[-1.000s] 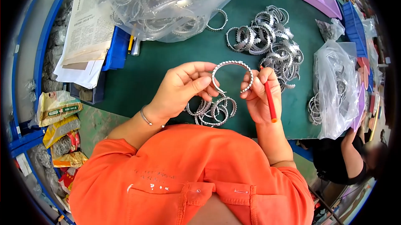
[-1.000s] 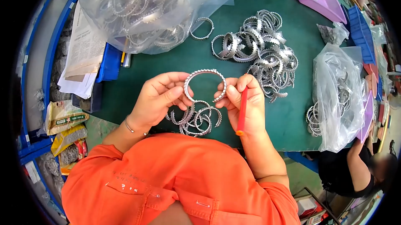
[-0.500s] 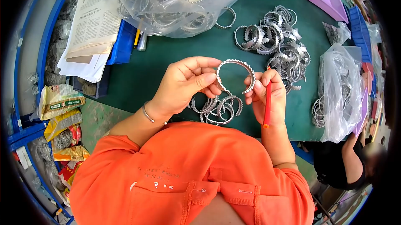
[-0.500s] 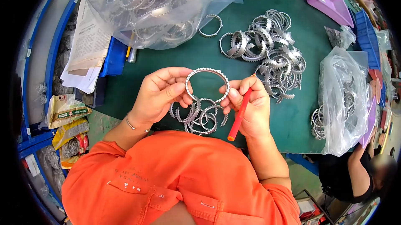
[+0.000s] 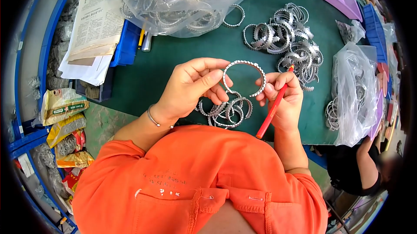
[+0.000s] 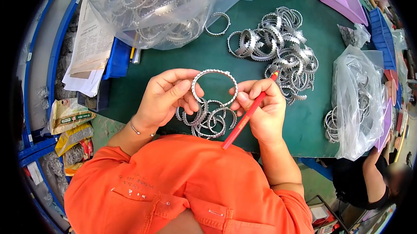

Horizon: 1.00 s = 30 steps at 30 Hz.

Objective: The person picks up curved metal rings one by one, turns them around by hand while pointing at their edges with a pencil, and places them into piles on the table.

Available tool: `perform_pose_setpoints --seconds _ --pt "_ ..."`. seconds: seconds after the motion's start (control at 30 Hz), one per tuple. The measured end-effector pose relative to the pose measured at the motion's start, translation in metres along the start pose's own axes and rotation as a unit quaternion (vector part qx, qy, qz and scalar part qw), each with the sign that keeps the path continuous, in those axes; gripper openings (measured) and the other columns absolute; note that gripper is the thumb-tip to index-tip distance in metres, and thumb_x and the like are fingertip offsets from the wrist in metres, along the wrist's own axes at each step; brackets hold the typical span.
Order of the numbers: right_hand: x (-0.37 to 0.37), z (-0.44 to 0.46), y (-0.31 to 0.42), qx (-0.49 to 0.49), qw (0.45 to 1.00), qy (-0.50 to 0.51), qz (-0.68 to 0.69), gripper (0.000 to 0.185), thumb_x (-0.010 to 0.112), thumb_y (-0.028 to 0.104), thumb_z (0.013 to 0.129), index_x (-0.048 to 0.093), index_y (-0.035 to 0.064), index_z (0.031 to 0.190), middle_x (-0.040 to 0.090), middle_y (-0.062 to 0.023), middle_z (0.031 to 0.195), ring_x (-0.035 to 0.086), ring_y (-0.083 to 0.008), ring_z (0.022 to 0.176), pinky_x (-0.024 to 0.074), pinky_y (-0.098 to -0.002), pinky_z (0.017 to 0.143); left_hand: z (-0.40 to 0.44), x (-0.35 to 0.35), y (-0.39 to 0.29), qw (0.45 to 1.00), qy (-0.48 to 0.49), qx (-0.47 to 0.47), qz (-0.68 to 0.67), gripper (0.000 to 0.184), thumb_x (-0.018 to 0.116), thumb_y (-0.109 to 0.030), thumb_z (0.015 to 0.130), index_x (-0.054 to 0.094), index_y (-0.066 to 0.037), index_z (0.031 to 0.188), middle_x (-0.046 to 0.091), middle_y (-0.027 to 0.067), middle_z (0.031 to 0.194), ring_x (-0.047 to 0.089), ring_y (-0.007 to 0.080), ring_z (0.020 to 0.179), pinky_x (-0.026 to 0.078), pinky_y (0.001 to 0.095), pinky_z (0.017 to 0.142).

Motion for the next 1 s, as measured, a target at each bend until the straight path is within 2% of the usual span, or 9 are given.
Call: perform_pose_setpoints --seconds 0.3,0.47,0.53,0.6,0.67,0.77,0.8,0.87,1.0 --pt "0.003 -0.001 0.004 -0.009 0.999 0.024 -0.026 0.016 0.054 -0.006 0.08 0.042 0.0045 0.081 0.058 -0.0171 0.088 0.06 -0.0134 0.061 0.0467 -0.0192 0.047 0.001 -0.002 0.001 1.0 0.005 0.001 0.023 0.024 0.048 -0.008 0.088 0.049 0.002 0.11 0.061 0.0142 0.086 0.062 0.015 0.065 0.053 0.0241 0.056" --pt "0.006 0.001 0.004 0.019 0.999 -0.038 -0.018 0.014 0.056 -0.001 0.081 0.043 0.0034 0.084 0.058 -0.0165 0.09 0.06 -0.0148 0.064 0.0482 -0.021 0.048 0.0 0.002 0.002 0.997 -0.022 0.019 0.076 0.025 0.053 -0.003 0.085 0.051 0.004 0.109 0.061 0.0149 0.091 0.062 0.0182 0.075 0.053 0.0271 0.065" --pt "0.004 0.002 0.003 0.009 0.999 -0.04 -0.025 0.016 0.058 0.0 0.08 0.043 0.003 0.085 0.058 -0.0166 0.092 0.061 -0.0152 0.069 0.0494 -0.0211 0.052 0.0 0.003 0.005 0.988 -0.027 0.11 0.101 0.025 0.055 -0.002 0.083 0.054 0.004 0.107 0.061 0.013 0.094 0.061 0.0162 0.081 0.051 0.0249 0.072" --pt "0.003 0.003 0.006 -0.038 0.998 -0.01 -0.043 0.018 0.059 -0.001 0.078 0.043 0.0031 0.084 0.058 -0.0175 0.095 0.061 -0.016 0.073 0.0512 -0.0227 0.057 0.0 0.001 0.005 0.992 -0.015 0.09 0.09 0.023 0.056 0.0 0.082 0.055 0.005 0.105 0.059 0.0128 0.099 0.06 0.0166 0.088 0.05 0.0251 0.077" --pt "0.004 0.002 0.007 -0.052 0.998 0.003 -0.04 0.021 0.061 -0.004 0.075 0.043 0.0031 0.084 0.057 -0.0185 0.098 0.061 -0.0172 0.076 0.0516 -0.0247 0.061 0.002 -0.001 0.005 0.973 0.016 0.18 0.143 0.018 0.054 0.007 0.08 0.055 0.007 0.098 0.055 0.0167 0.105 0.059 0.0235 0.094 0.05 0.0303 0.079" --pt "0.005 0.002 0.011 -0.086 0.995 0.036 -0.041 0.031 0.063 -0.014 0.067 0.042 0.0029 0.083 0.053 -0.0216 0.106 0.06 -0.0228 0.088 0.0521 -0.0304 0.074 0.003 0.0 0.003 0.967 0.04 0.203 0.151 0.023 0.055 0.012 0.077 0.052 0.007 0.099 0.053 0.0178 0.109 0.056 0.0259 0.099 0.049 0.0315 0.083" --pt "0.007 0.002 0.012 -0.085 0.995 0.036 -0.041 0.031 0.063 -0.014 0.067 0.042 0.0029 0.083 0.053 -0.0216 0.106 0.06 -0.0228 0.088 0.0521 -0.0304 0.074 0.002 0.002 0.002 0.967 0.04 0.203 0.151 0.023 0.055 0.012 0.077 0.052 0.007 0.099 0.053 0.0178 0.109 0.056 0.0259 0.099 0.049 0.0315 0.083" --pt "0.012 -0.001 0.017 -0.132 0.985 0.05 -0.094 0.031 0.063 -0.014 0.067 0.042 0.0027 0.082 0.051 -0.0223 0.109 0.06 -0.0259 0.092 0.0521 -0.0317 0.075 0.002 0.005 0.002 0.989 0.016 0.136 0.051 0.032 0.056 0.014 0.075 0.049 0.006 0.105 0.052 0.0177 0.11 0.055 0.0275 0.102 0.049 0.0329 0.084" --pt "0.018 -0.002 0.02 -0.191 0.972 0.09 -0.107 0.033 0.063 -0.015 0.067 0.041 0.0027 0.084 0.049 -0.0226 0.11 0.059 -0.028 0.094 0.0519 -0.0335 0.077 0.002 0.003 0.003 0.992 0.026 0.114 0.057 0.036 0.056 0.014 0.074 0.045 0.006 0.108 0.051 0.0176 0.111 0.053 0.0287 0.105 0.049 0.0343 0.085"
Point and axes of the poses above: each hand's wrist, its own z-axis towards the middle knuckle, its own x-axis out of the palm, y = z × x, the point moved 2 cm from there along z, towards the middle knuckle
